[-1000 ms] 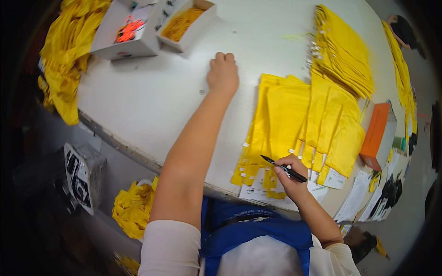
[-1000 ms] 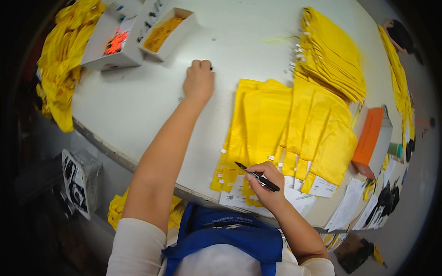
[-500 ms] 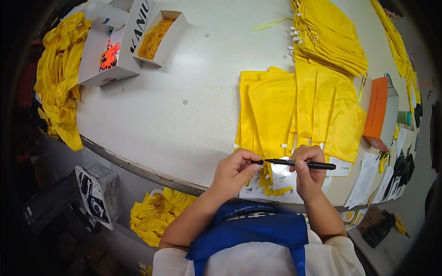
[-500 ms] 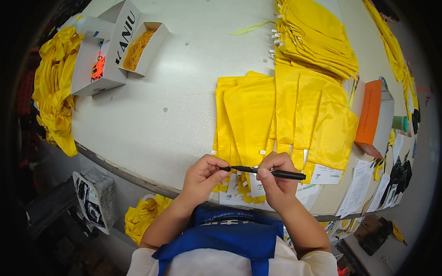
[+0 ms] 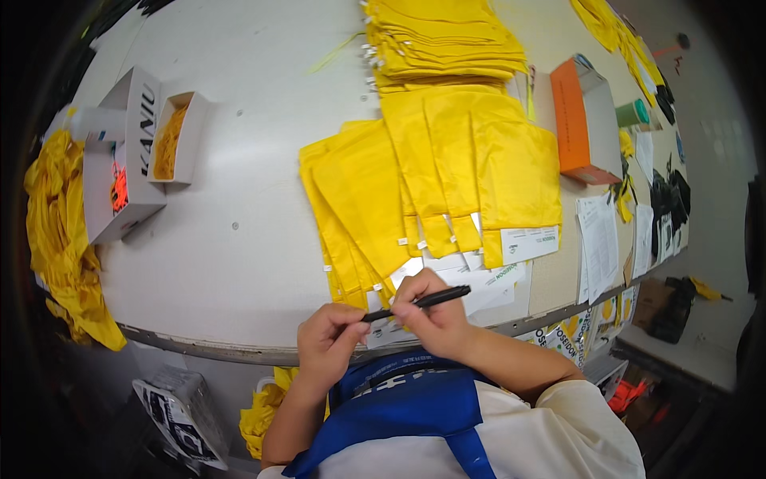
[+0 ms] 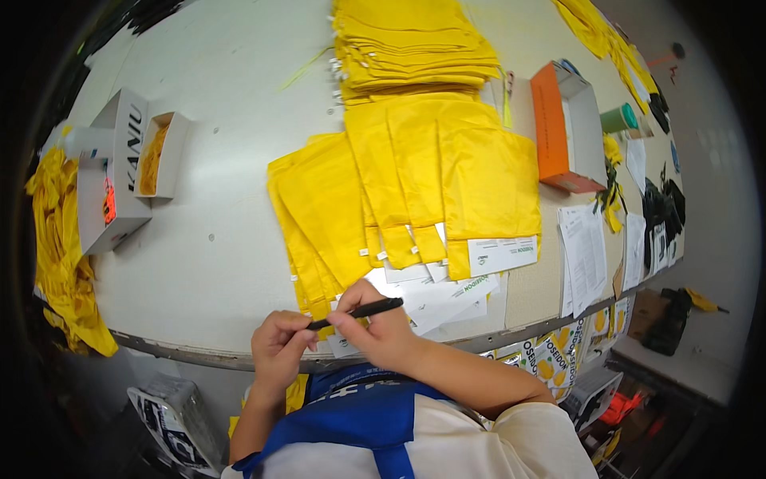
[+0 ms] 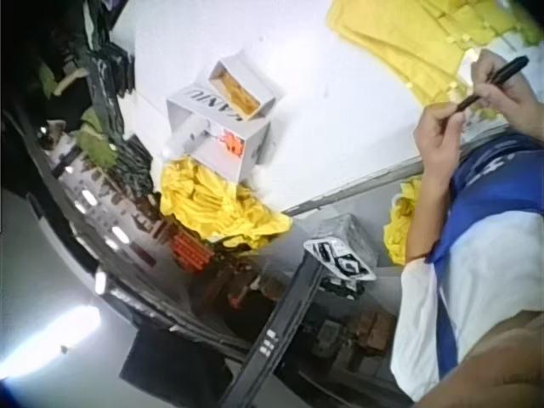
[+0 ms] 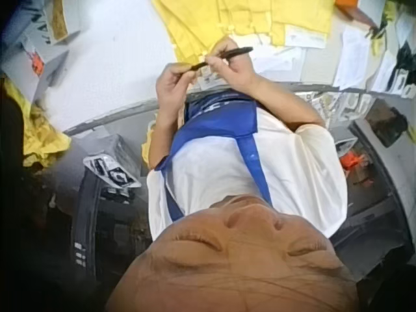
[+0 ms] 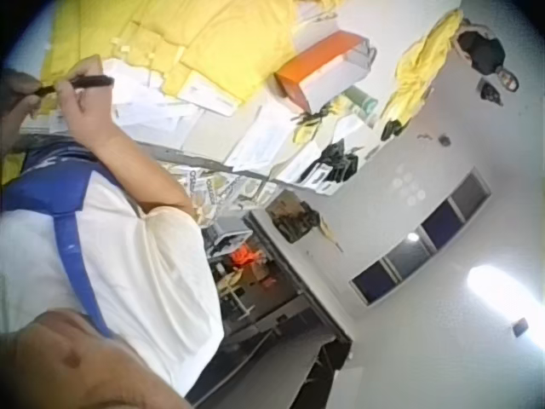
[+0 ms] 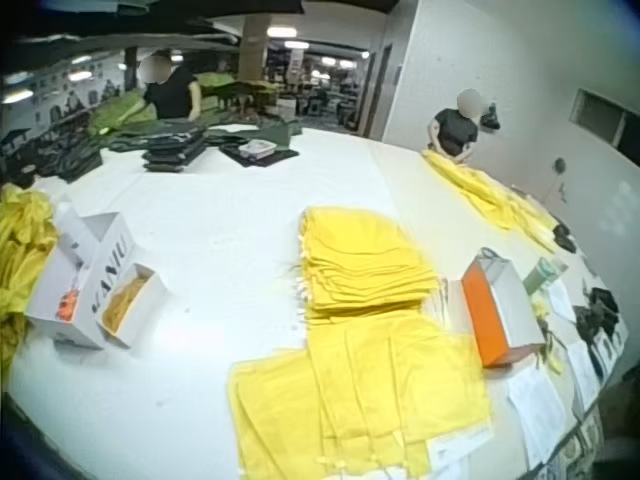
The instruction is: The person writes on tags attached to a stack of yellow garments, then unfolds a yellow raincoat, smooths it, and folds it on a table. The person also moves a small box and handles other yellow garments on the table.
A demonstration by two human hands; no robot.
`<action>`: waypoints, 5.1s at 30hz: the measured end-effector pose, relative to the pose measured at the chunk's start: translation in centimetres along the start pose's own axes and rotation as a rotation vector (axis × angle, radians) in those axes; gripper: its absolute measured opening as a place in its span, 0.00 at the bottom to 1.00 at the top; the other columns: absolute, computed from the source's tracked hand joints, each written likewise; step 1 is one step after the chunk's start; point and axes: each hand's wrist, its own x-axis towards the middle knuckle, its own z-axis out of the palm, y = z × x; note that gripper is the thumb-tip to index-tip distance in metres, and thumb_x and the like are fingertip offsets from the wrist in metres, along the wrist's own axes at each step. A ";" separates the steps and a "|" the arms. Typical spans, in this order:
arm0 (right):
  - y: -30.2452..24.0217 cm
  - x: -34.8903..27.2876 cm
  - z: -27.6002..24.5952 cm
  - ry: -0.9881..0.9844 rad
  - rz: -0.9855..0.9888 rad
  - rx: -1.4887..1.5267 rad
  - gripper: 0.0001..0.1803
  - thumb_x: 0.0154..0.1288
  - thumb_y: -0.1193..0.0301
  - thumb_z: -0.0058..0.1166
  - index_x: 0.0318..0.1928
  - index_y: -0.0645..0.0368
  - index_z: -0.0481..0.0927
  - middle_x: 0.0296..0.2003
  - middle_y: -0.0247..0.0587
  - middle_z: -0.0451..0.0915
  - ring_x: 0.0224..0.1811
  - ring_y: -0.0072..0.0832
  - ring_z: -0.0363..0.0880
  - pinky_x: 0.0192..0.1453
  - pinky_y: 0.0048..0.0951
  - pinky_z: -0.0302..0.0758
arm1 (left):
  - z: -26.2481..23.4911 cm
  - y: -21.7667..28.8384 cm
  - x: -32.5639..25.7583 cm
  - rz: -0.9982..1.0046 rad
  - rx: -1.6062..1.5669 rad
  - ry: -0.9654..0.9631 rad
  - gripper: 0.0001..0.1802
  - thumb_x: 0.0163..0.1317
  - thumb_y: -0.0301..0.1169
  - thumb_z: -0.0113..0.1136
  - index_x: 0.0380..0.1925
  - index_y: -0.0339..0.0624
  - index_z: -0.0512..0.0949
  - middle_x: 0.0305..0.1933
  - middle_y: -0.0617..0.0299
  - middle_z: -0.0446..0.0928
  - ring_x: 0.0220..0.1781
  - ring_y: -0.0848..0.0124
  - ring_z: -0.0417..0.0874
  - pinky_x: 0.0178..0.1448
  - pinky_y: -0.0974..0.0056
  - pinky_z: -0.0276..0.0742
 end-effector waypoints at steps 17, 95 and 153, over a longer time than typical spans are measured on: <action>3.4 -3.2 -17.1 0.445 -0.113 -1.151 0.10 0.53 0.75 0.62 0.35 0.63 0.78 0.33 0.46 0.78 0.37 0.45 0.77 0.43 0.34 0.75 | -1.2 -1.8 1.1 -0.166 0.031 0.184 0.04 0.64 0.18 0.55 0.37 0.35 0.71 0.35 0.54 0.80 0.33 0.74 0.79 0.37 0.70 0.78; -6.8 0.6 -41.7 0.473 -0.446 -0.326 0.14 0.68 0.66 0.48 0.48 0.63 0.75 0.38 0.40 0.80 0.42 0.28 0.78 0.50 0.33 0.74 | -3.2 -4.8 9.4 -0.310 0.267 0.443 0.37 0.52 0.12 0.58 0.61 0.45 0.55 0.56 0.50 0.69 0.56 0.59 0.74 0.56 0.59 0.75; 1.8 4.9 -10.0 0.195 0.481 -0.011 0.46 0.51 0.82 0.61 0.68 0.61 0.51 0.61 0.50 0.68 0.64 0.39 0.68 0.66 0.34 0.68 | -6.9 -3.6 6.0 -0.430 0.026 0.024 0.39 0.55 0.19 0.63 0.63 0.38 0.52 0.60 0.50 0.68 0.61 0.59 0.72 0.63 0.58 0.72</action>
